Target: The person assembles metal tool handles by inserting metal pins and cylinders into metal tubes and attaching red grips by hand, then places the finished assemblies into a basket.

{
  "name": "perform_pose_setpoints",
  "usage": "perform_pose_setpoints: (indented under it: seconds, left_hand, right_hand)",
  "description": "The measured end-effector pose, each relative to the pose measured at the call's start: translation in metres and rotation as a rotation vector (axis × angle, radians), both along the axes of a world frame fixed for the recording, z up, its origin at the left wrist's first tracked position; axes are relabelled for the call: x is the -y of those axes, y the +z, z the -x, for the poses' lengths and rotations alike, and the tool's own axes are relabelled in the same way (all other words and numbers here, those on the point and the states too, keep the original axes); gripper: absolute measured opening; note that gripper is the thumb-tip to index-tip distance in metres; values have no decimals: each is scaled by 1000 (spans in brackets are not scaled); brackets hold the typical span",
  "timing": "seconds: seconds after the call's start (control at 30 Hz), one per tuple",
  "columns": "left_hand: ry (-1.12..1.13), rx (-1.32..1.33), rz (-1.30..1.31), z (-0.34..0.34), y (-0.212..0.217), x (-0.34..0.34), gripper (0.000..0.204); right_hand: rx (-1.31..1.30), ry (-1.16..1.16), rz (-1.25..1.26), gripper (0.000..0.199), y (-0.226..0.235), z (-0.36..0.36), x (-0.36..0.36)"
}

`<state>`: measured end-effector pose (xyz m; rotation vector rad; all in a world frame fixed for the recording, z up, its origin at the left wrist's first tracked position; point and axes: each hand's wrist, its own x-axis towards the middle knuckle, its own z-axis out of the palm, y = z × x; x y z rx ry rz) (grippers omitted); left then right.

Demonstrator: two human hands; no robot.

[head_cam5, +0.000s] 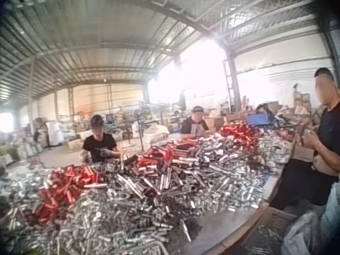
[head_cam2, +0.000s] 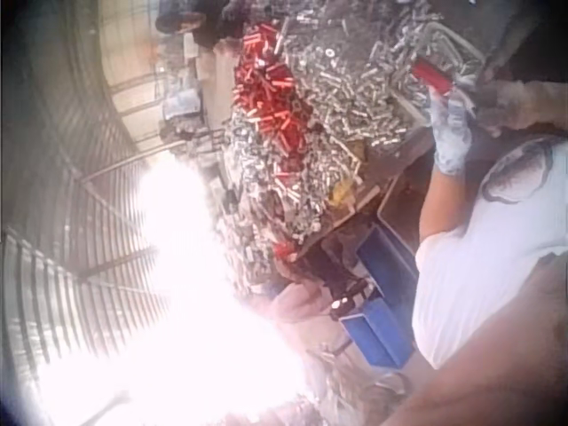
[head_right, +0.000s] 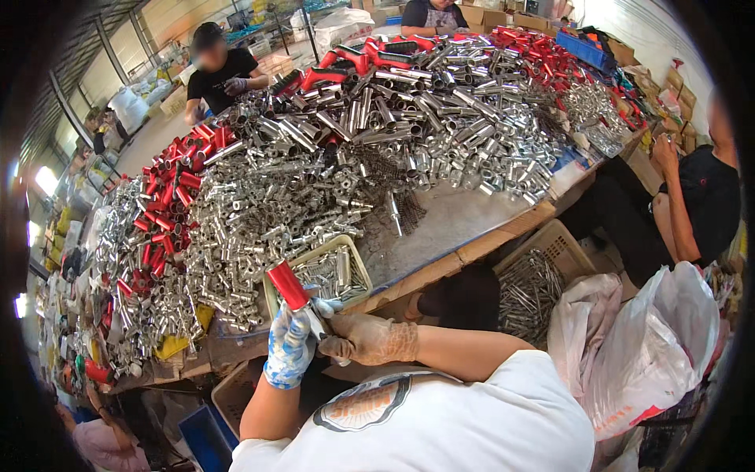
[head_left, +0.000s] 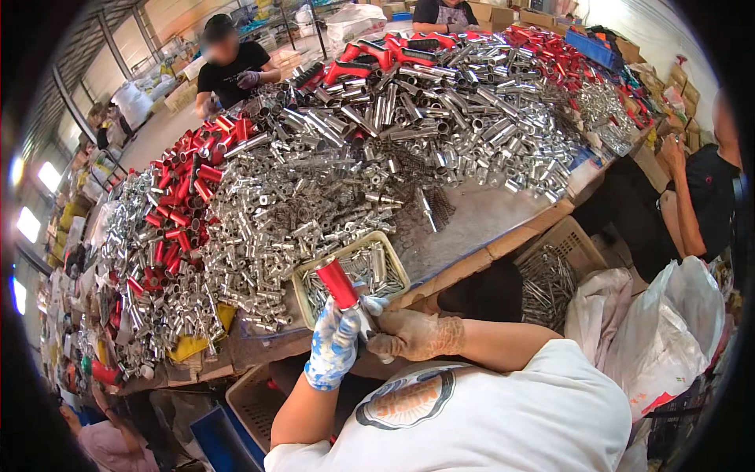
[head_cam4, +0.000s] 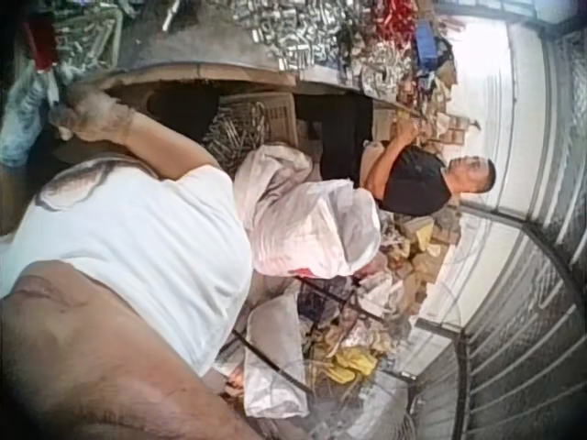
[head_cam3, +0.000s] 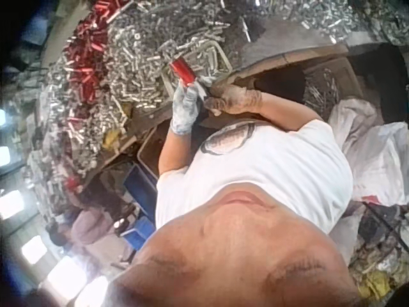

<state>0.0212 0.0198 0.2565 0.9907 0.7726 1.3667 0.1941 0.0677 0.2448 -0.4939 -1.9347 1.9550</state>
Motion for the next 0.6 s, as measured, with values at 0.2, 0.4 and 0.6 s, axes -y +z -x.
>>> perform_pose_setpoints:
  seconds: [0.2,0.4,0.6]
  left_hand:
    - [-17,279,203,31,6,12,49]
    - [9,-222,354,27,2,15,36]
    - [-32,-348,366,3,14,8,23]
  right_hand:
    - [301,-422,-861,39,11,-53,-57]
    - [834,-958,-683,41,-6,-105,-167]
    - [1295,-341,-894,40,-28,-109,-208]
